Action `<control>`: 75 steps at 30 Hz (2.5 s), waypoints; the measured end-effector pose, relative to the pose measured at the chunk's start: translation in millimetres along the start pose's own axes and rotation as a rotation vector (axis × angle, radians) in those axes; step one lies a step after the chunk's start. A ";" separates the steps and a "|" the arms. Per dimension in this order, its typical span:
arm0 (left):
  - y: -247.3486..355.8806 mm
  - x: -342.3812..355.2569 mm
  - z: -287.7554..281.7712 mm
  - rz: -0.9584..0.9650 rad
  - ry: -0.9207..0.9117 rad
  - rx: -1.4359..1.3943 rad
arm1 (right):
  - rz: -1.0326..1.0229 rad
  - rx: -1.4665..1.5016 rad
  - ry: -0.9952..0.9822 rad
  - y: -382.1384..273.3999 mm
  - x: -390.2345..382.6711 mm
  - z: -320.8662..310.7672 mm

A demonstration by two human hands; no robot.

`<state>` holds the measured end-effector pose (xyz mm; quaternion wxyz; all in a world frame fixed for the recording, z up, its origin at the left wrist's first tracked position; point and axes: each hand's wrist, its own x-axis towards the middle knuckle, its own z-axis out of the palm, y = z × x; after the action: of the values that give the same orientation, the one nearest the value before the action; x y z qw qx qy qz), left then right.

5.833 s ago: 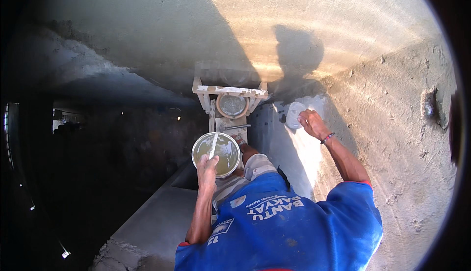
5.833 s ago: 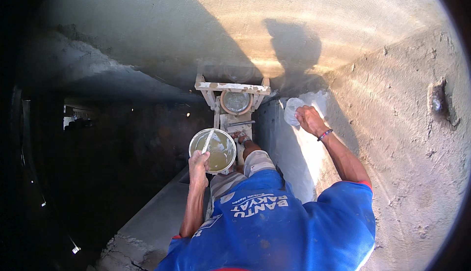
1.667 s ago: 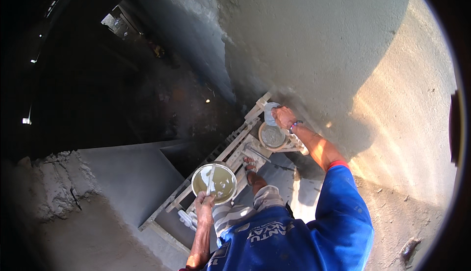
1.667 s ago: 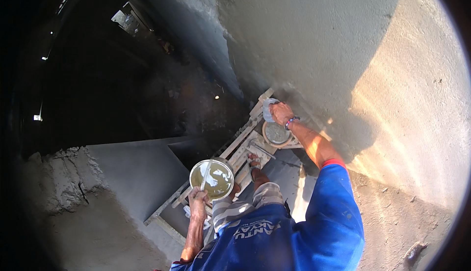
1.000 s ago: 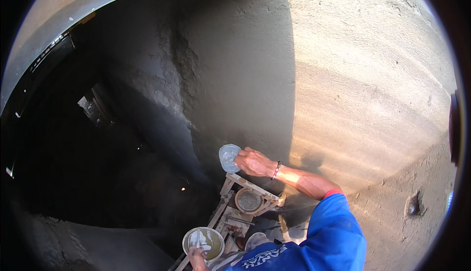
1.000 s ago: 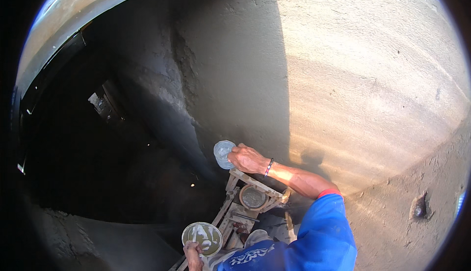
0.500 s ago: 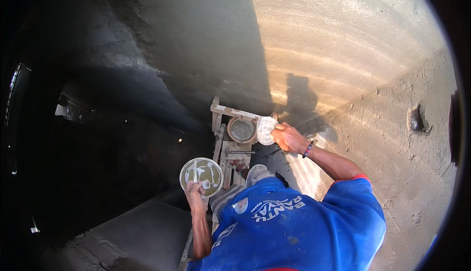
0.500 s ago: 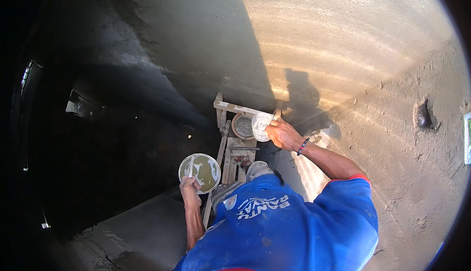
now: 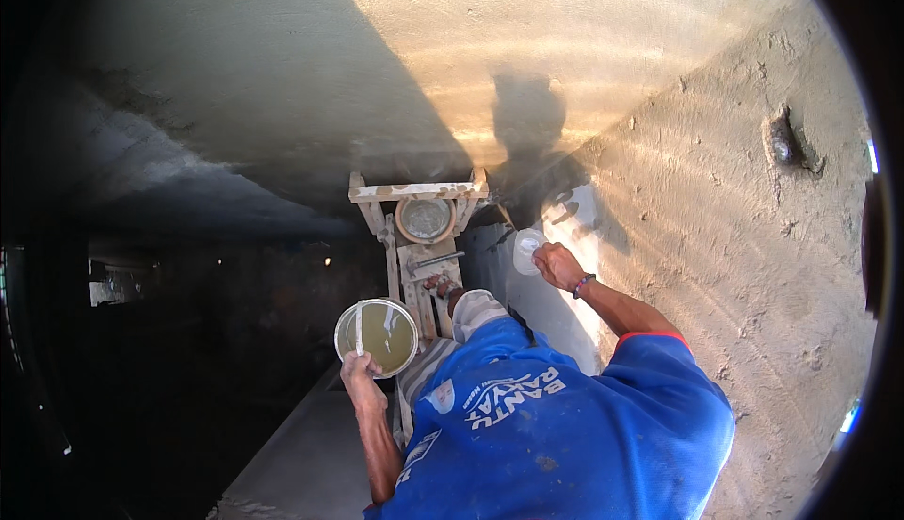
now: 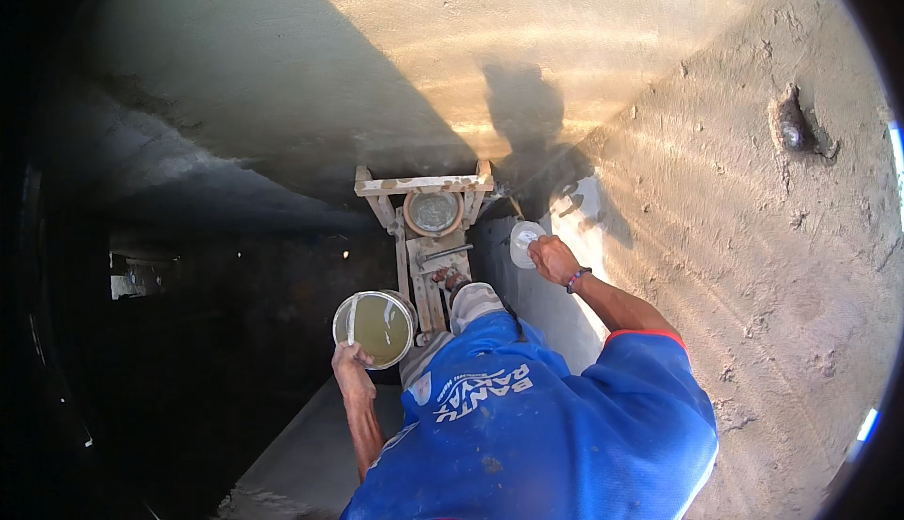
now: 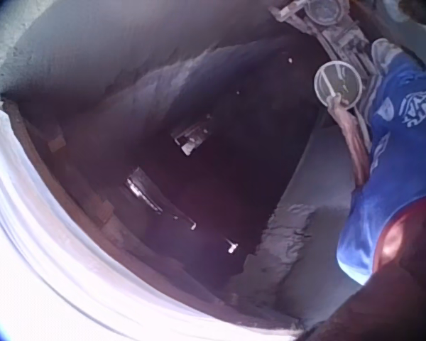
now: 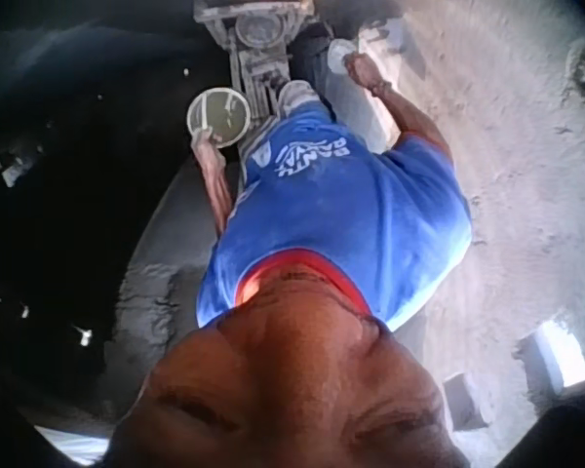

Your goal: The person applies plaster to a wall using a trowel and a wooden board, dipping a plastic cup into a bucket of water to moisten the surface.

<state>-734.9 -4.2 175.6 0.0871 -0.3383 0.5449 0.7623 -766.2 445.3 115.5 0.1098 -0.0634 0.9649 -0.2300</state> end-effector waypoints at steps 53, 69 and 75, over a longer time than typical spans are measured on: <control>-23.7 -1.0 27.7 -0.119 0.220 0.085 | -0.203 -0.171 -0.289 -19.3 335.0 93.1; -28.1 5.6 19.0 -0.128 0.296 0.014 | -0.050 -0.379 -0.188 126.0 223.4 52.0; -33.0 6.3 15.6 -0.117 0.348 -0.038 | 0.041 -0.248 -0.540 138.4 207.1 24.4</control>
<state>-729.7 21.1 149.1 0.0295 -0.4977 0.5167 0.6960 -970.6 521.6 -6.9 0.3585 -0.1156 0.9226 -0.0832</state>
